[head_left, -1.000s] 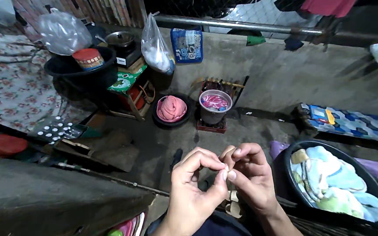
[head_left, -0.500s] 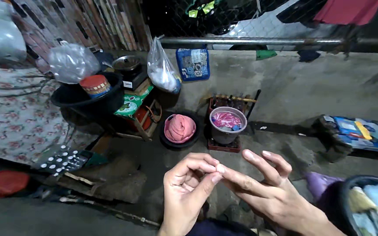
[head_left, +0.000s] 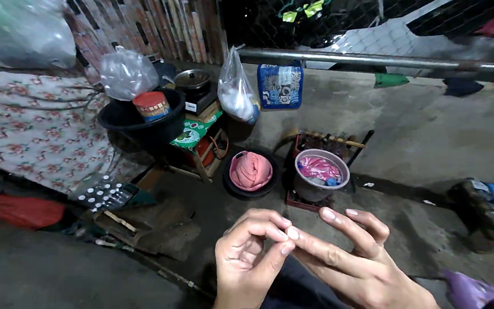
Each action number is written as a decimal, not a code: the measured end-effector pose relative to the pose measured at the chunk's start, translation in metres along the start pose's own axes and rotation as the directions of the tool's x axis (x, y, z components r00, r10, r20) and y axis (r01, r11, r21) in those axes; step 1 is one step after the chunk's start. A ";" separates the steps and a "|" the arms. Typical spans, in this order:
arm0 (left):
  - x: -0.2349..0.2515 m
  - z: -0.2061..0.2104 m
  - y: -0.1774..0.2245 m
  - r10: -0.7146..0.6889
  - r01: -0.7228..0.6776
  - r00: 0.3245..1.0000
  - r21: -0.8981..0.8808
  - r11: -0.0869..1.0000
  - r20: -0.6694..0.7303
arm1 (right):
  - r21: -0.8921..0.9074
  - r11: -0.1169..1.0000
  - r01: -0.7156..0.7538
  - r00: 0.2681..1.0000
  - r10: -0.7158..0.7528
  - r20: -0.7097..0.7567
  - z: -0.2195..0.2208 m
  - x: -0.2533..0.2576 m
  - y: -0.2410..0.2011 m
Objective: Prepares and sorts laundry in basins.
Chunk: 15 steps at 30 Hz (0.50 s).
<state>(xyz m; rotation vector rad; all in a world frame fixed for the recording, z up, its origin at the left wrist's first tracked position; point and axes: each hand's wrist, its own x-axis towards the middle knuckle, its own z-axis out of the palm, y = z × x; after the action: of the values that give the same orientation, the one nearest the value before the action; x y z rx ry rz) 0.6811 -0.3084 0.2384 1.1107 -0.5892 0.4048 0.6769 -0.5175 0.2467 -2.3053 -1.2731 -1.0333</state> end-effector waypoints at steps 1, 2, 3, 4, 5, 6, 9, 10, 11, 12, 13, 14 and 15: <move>-0.001 -0.001 0.002 -0.006 0.006 1.000 -0.006 1.000 -0.017 | 0.007 1.000 0.019 1.000 -0.019 -0.008 0.004 0.001 0.002; -0.002 -0.002 0.005 -0.019 0.019 0.999 -0.009 1.000 -0.028 | 0.013 0.999 0.039 0.999 -0.039 -0.017 0.008 0.002 0.004; -0.004 -0.003 0.008 -0.035 0.034 0.999 -0.009 0.999 -0.033 | 0.011 0.998 0.061 0.998 -0.061 -0.027 0.011 0.002 0.005; -0.005 -0.004 0.011 -0.049 0.049 0.998 -0.006 0.999 -0.033 | 0.009 0.996 0.084 0.996 -0.083 -0.031 0.013 0.002 0.007; -0.006 -0.005 0.013 -0.063 0.063 0.997 0.000 0.998 -0.035 | 0.000 0.994 0.105 0.994 -0.105 -0.030 0.013 0.002 0.009; -0.007 -0.004 0.015 -0.075 0.076 0.996 0.010 0.997 -0.040 | -0.011 0.992 0.125 0.992 -0.125 -0.020 0.012 0.002 0.012; -0.005 0.003 0.013 -0.092 0.094 0.995 0.045 0.995 -0.040 | -0.040 0.982 0.183 0.983 -0.182 0.026 0.002 -0.003 0.024; -0.004 0.006 0.011 -0.091 0.093 0.995 0.050 0.994 -0.034 | -0.053 0.978 0.200 0.979 -0.198 0.038 -0.002 -0.004 0.029; -0.002 0.009 0.009 -0.089 0.090 0.996 0.055 0.994 -0.029 | -0.064 0.975 0.214 0.976 -0.212 0.042 -0.005 -0.005 0.034; 0.000 0.012 0.007 -0.085 0.087 0.996 0.060 0.994 -0.027 | -0.068 0.972 0.224 0.974 -0.221 0.041 -0.008 -0.006 0.038; 0.001 0.014 0.005 -0.082 0.083 0.996 0.069 0.994 -0.022 | -0.064 0.972 0.227 0.973 -0.225 0.043 -0.010 -0.006 0.042; 0.003 0.016 0.004 -0.077 0.078 0.997 0.073 0.994 -0.018 | -0.048 0.974 0.222 0.975 -0.220 0.038 -0.012 -0.007 0.044; 0.004 0.018 0.002 -0.074 0.075 0.997 0.073 0.995 -0.014 | -0.021 0.978 0.206 0.978 -0.206 0.027 -0.012 -0.008 0.045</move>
<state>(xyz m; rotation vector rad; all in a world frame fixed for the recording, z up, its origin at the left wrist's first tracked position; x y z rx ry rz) 0.6788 -0.3240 0.2480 1.1965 -0.5243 0.3707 0.7062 -0.5544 0.2525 -2.2458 -1.5444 -1.0928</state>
